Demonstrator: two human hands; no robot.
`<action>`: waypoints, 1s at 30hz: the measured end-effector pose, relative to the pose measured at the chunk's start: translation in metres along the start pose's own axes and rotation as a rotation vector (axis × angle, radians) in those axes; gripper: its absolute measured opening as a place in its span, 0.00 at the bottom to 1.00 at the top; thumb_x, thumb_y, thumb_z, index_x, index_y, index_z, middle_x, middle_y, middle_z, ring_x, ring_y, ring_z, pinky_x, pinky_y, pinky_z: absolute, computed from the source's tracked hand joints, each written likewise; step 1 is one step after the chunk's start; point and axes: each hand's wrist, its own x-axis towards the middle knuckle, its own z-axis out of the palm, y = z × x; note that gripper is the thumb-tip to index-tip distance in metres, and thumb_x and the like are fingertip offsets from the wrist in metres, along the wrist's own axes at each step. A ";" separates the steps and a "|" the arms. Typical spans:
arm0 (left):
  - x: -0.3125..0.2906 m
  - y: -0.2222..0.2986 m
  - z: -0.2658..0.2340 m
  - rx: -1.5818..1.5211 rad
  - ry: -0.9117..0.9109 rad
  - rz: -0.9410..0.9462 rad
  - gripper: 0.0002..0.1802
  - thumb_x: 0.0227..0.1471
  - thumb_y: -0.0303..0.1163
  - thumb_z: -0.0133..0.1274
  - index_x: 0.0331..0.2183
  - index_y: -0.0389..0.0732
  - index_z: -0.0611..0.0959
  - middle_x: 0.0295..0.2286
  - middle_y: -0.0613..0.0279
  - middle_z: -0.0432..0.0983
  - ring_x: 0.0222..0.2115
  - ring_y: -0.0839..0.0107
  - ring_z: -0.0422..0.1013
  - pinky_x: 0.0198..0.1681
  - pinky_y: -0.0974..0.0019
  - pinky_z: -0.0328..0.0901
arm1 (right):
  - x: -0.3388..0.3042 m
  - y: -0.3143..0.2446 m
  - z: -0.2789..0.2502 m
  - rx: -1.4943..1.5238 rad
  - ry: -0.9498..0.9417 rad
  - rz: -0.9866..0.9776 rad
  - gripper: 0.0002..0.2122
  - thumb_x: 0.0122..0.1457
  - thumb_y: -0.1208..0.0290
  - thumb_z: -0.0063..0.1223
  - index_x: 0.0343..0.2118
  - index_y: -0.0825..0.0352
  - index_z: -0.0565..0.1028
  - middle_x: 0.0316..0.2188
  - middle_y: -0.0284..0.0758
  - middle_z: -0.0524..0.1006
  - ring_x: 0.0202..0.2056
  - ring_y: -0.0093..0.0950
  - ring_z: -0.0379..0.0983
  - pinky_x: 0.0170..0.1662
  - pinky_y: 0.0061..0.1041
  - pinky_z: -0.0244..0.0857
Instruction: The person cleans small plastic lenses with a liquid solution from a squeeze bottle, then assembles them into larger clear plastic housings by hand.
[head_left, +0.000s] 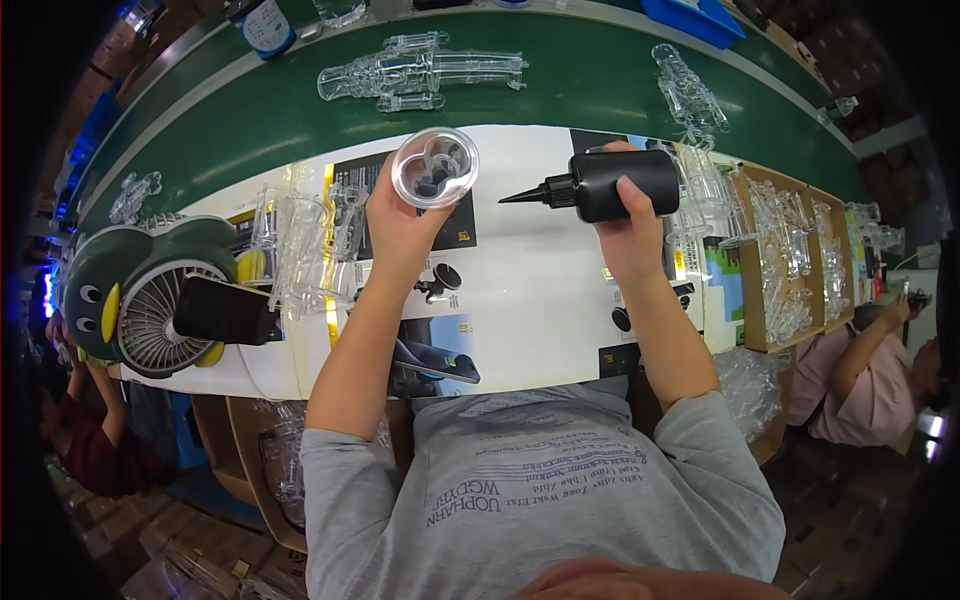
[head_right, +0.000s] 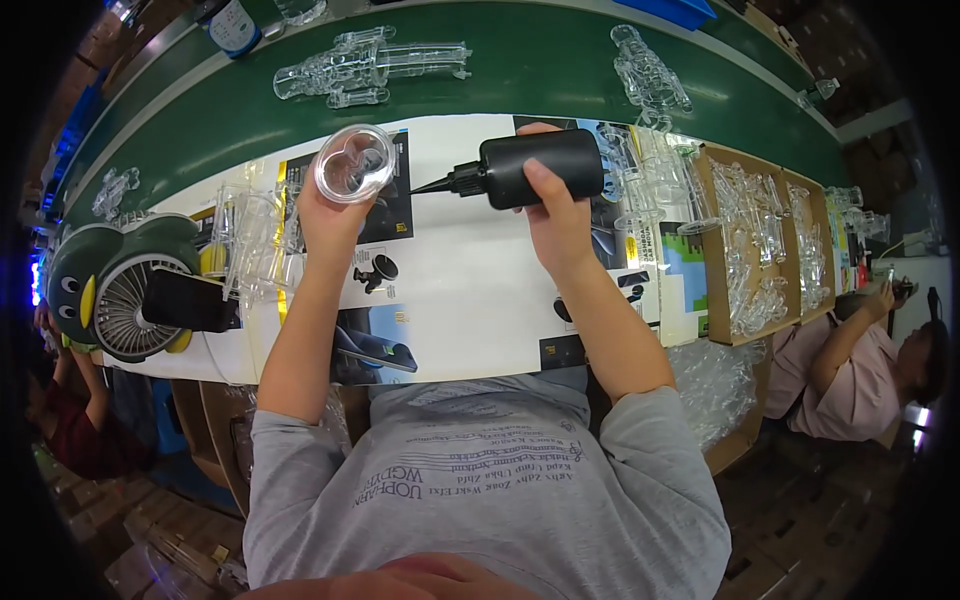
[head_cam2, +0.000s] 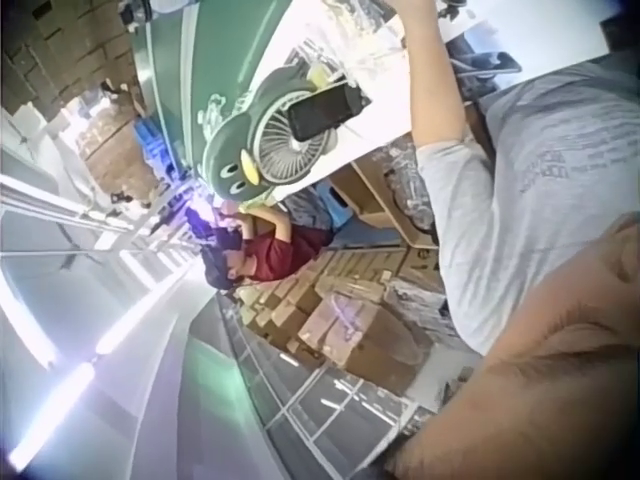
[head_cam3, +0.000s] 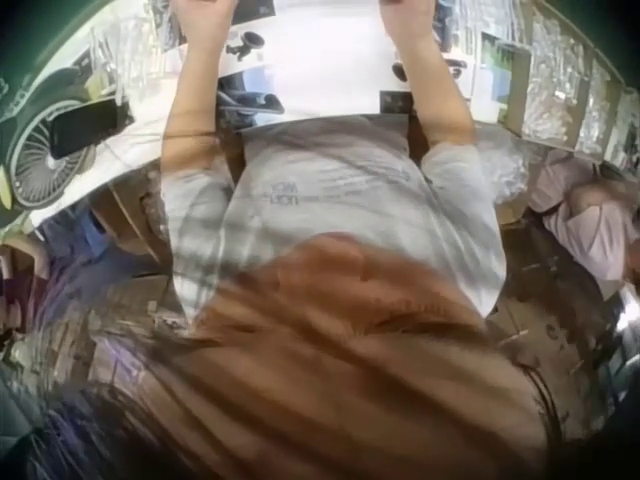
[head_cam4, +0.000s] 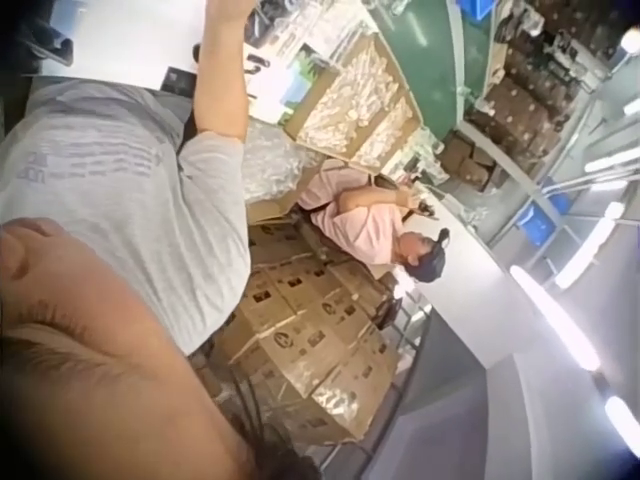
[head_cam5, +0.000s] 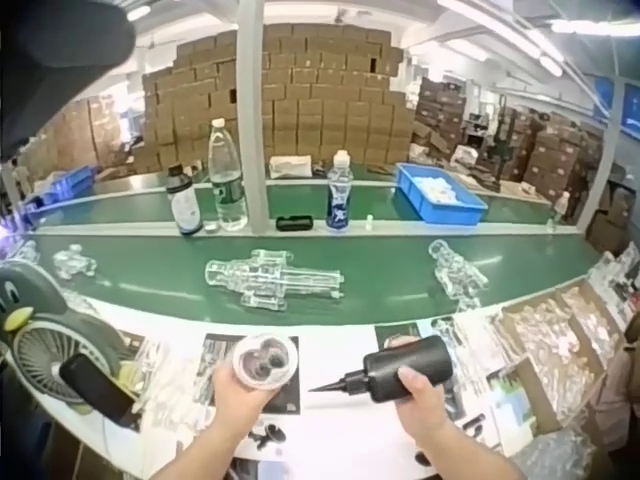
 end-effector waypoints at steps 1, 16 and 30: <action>-0.002 -0.001 0.000 0.055 -0.030 0.019 0.27 0.39 0.22 0.59 0.45 0.34 0.71 0.41 0.59 0.70 0.42 0.72 0.66 0.48 0.69 0.60 | -0.004 -0.002 0.004 -0.002 0.001 0.011 0.21 0.48 0.65 0.51 0.45 0.65 0.65 0.39 0.35 0.68 0.42 0.24 0.67 0.44 0.24 0.64; -0.004 -0.005 0.008 0.279 -0.095 0.148 0.26 0.38 0.24 0.61 0.43 0.34 0.73 0.42 0.57 0.68 0.45 0.67 0.65 0.50 0.66 0.59 | -0.007 -0.001 0.006 -0.188 0.019 -0.170 0.19 0.45 0.72 0.51 0.42 0.69 0.67 0.37 0.36 0.68 0.37 0.23 0.69 0.41 0.21 0.66; -0.006 -0.003 0.009 0.276 -0.106 0.172 0.26 0.37 0.24 0.61 0.42 0.34 0.74 0.42 0.56 0.69 0.45 0.66 0.65 0.50 0.66 0.59 | -0.008 0.000 0.009 -0.192 0.031 -0.150 0.19 0.44 0.72 0.51 0.42 0.69 0.67 0.37 0.36 0.68 0.37 0.23 0.69 0.42 0.21 0.65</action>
